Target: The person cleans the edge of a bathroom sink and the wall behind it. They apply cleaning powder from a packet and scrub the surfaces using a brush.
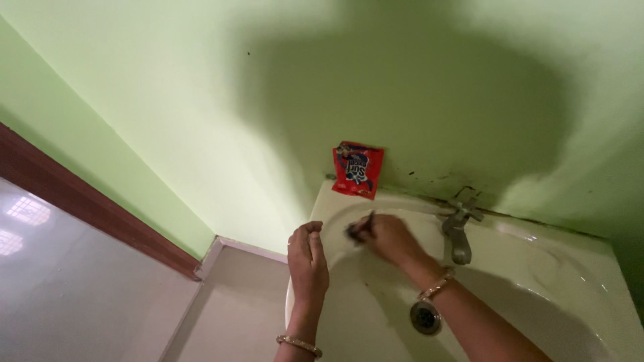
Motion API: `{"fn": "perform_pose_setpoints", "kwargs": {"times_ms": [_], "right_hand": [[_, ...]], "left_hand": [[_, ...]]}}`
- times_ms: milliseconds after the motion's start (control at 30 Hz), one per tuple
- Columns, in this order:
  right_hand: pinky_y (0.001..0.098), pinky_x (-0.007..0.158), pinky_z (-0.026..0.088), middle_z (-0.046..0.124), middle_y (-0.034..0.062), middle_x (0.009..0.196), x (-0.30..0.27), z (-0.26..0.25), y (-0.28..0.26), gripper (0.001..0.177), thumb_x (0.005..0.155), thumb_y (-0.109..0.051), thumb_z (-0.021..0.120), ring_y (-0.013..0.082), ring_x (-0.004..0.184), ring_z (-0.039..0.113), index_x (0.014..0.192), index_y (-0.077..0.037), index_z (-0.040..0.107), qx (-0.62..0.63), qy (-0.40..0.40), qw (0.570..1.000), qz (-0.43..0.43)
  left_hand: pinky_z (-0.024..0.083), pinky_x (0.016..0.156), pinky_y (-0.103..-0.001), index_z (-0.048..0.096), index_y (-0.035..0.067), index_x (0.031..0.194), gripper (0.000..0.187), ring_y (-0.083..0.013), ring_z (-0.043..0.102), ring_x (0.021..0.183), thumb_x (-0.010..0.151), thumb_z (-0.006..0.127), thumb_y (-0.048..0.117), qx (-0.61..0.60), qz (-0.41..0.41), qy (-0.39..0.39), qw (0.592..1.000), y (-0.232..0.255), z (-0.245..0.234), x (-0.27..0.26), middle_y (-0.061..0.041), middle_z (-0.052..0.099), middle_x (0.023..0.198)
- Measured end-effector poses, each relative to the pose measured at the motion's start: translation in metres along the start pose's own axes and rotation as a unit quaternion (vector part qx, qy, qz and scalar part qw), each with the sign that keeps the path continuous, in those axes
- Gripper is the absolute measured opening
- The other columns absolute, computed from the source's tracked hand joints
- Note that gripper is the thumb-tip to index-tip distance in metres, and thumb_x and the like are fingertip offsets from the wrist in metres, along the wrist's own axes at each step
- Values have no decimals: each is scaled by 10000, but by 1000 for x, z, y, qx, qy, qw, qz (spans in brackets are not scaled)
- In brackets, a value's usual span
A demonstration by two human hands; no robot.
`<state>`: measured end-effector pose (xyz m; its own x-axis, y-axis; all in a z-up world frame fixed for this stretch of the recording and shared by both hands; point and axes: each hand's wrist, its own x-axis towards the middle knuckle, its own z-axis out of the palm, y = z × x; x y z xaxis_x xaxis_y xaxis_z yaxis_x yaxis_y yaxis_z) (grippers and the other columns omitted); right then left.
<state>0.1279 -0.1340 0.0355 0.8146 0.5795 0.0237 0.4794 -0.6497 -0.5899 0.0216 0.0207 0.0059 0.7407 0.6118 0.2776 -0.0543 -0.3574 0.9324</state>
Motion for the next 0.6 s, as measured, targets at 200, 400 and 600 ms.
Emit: {"fn": "perform_pose_setpoints", "kwargs": {"times_ms": [200,400,600], "right_hand": [[408,774,608,719,134,946,16,-10,56,233,992,-255,598,262,797,729,1014,-75,744,-101,91,981,139],[468,772,568,723,184,867,15,8,78,183,904,-141,619,328,787,699,892,-27,762,-138,182,971,-66],[412,788,612,732,209,968,5,-20,78,236,1011,-139,536,284,825,736,1073,-7,722,-188,12,945,269]], "left_hand": [[485,934,-397,688,43,1114,283,-264,616,1052,997,468,178,27,-17,-9,999,3,1,0,-114,701,1062],[497,917,-392,686,45,1103,275,-267,618,1041,1004,471,184,20,-19,-12,1000,2,-1,2,-120,699,1043],[490,919,-397,685,36,1104,269,-272,614,1054,1003,483,180,22,-8,-12,1000,6,1,0,-123,699,1063]]}}
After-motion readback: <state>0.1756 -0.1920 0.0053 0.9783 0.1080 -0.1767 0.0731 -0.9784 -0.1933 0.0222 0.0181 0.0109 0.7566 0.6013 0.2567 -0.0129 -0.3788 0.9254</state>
